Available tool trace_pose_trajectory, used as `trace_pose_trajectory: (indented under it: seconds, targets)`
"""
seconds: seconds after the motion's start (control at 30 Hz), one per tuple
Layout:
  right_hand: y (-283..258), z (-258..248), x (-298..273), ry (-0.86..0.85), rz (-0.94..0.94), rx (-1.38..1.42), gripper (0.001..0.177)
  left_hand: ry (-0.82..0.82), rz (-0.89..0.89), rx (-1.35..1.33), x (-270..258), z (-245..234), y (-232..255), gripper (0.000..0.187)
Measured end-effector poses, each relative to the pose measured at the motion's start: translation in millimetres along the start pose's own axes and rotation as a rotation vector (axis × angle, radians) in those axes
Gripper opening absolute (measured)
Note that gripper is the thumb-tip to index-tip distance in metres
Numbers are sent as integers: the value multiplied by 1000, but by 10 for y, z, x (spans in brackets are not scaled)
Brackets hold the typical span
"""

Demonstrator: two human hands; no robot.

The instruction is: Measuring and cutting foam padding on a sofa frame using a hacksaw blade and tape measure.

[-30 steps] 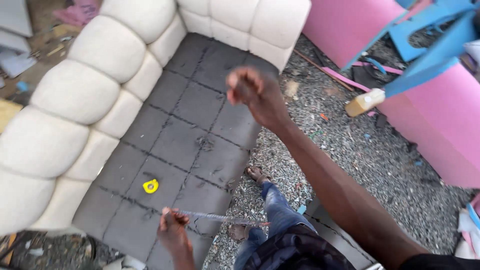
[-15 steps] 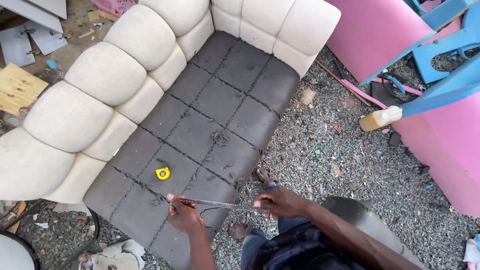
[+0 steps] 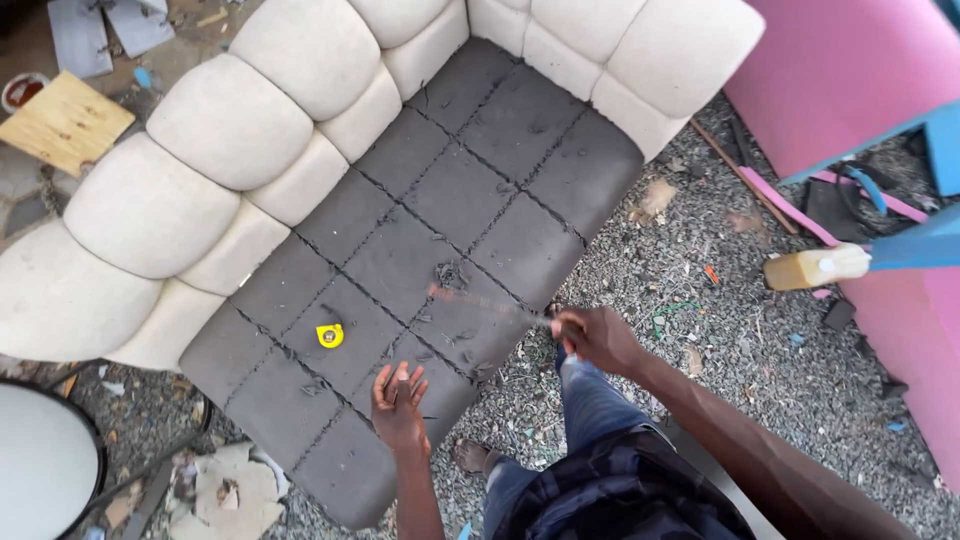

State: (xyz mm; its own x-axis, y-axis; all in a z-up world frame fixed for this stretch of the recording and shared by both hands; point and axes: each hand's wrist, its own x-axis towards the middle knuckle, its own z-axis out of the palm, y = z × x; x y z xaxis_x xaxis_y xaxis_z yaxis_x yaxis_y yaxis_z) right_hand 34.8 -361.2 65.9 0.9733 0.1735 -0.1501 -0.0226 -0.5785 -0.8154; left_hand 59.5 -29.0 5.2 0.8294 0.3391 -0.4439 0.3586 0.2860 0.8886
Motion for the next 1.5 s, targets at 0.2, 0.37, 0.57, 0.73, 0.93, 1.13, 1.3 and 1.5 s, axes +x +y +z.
trace_pose_trajectory:
  seconds: [0.2, 0.37, 0.57, 0.73, 0.93, 1.13, 1.3, 1.5]
  targets:
    - [1277, -592, 933, -27, 201, 209, 39, 230, -264, 193, -335, 828, -87, 55]
    - [3205, -193, 1657, -290, 717, -79, 22, 202, -408, 364, -489, 1748, 61, 58]
    - [2555, -672, 1558, -124, 307, 488, 35, 227, -420, 231, -575, 2059, -284, 56]
    - [3054, -513, 1542, -333, 497, 31, 46, 207, -486, 268, -592, 2372, -177, 46]
    - [3325, -534, 1367, -172, 610, 189, 32, 171, -450, 301, -614, 2466, -351, 40]
    - [2813, -891, 1321, -183, 502, 414, 36, 40, -356, 341, -529, 2549, -425, 40]
    - [2837, -759, 1168, -197, 775, 191, 23, -55, -326, 248, -604, 2407, -620, 71]
    - [1813, -721, 975, -365, 512, 328, 21, 19, -215, 130, -791, 1946, -1058, 54]
